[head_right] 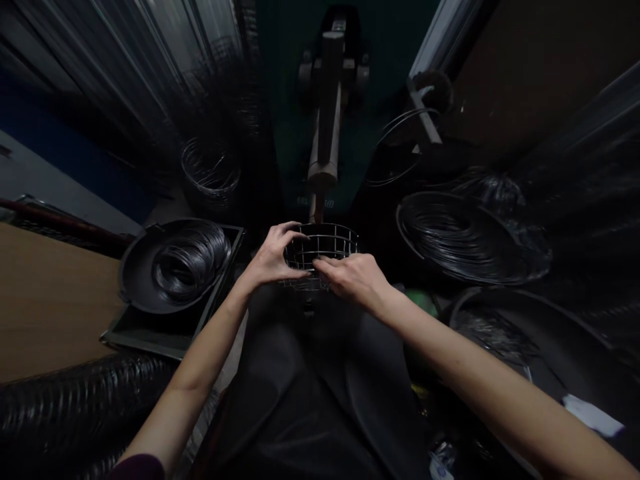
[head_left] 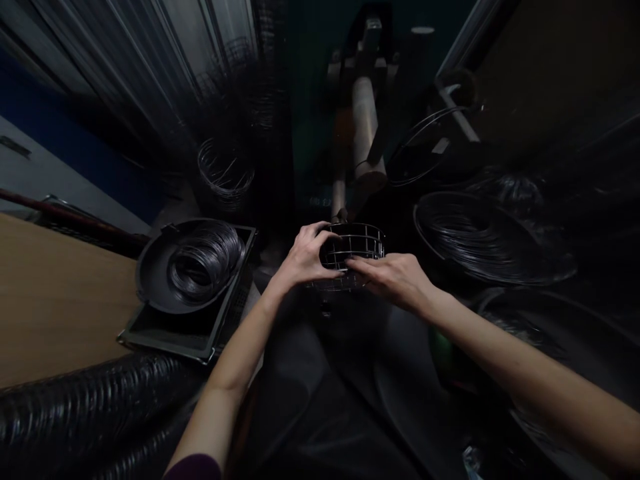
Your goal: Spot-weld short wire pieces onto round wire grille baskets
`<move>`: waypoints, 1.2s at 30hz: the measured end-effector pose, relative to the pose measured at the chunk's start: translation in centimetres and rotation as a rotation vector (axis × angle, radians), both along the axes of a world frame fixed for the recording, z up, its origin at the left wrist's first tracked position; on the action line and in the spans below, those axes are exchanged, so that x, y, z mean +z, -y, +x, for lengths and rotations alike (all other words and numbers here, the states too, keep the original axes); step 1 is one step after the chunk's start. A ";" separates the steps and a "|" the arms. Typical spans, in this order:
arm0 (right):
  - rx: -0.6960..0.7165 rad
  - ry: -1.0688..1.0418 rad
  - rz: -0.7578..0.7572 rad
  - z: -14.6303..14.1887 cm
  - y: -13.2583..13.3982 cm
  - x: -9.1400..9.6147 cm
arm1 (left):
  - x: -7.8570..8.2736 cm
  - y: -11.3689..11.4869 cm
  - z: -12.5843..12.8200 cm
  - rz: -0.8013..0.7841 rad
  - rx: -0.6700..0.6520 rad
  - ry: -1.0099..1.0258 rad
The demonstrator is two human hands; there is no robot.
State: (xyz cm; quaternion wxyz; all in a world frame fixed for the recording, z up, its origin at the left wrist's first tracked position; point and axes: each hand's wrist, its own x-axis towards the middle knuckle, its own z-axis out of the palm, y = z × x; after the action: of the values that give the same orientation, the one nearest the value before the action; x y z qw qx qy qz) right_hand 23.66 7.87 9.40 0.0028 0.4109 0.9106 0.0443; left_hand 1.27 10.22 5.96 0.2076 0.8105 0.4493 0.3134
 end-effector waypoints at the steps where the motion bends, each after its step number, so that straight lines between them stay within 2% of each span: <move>1: -0.014 -0.002 0.005 0.0 -0.3 0.0 | 0.2 -0.3 0.0 -0.013 0.000 0.001; 7: -0.039 -0.020 0.058 -0.4 -2.3 0.1 | 0.4 -3.0 0.0 -0.008 0.008 -0.001; 12: -0.095 -0.046 0.041 -0.2 -2.8 -0.5 | 0.5 -3.9 -0.1 -0.020 -0.008 -0.023; 19: -0.243 -0.316 0.109 0.6 -2.2 -1.8 | 0.9 -4.5 -0.1 -0.027 0.017 0.019; 23: -0.294 -0.458 0.108 0.6 -3.6 -2.3 | 1.0 -5.7 0.1 -0.007 0.053 0.004; 30: -0.284 -0.638 0.039 0.8 -5.7 -2.8 | 1.2 -7.5 0.0 -0.017 0.053 0.025; 33: -0.348 -0.675 0.045 0.1 -7.0 -2.9 | 1.5 -8.9 0.1 -0.025 0.086 0.024; 36: -0.426 -0.698 0.044 -0.6 -7.8 -2.1 | 1.3 -9.9 -0.3 -0.064 0.038 0.097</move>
State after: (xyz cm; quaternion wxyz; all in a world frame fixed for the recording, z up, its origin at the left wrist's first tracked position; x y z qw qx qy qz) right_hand 23.08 15.71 7.26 -0.3062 0.5805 0.7502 -0.0798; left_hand 0.96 20.14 7.22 0.2491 0.7786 0.4637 0.3416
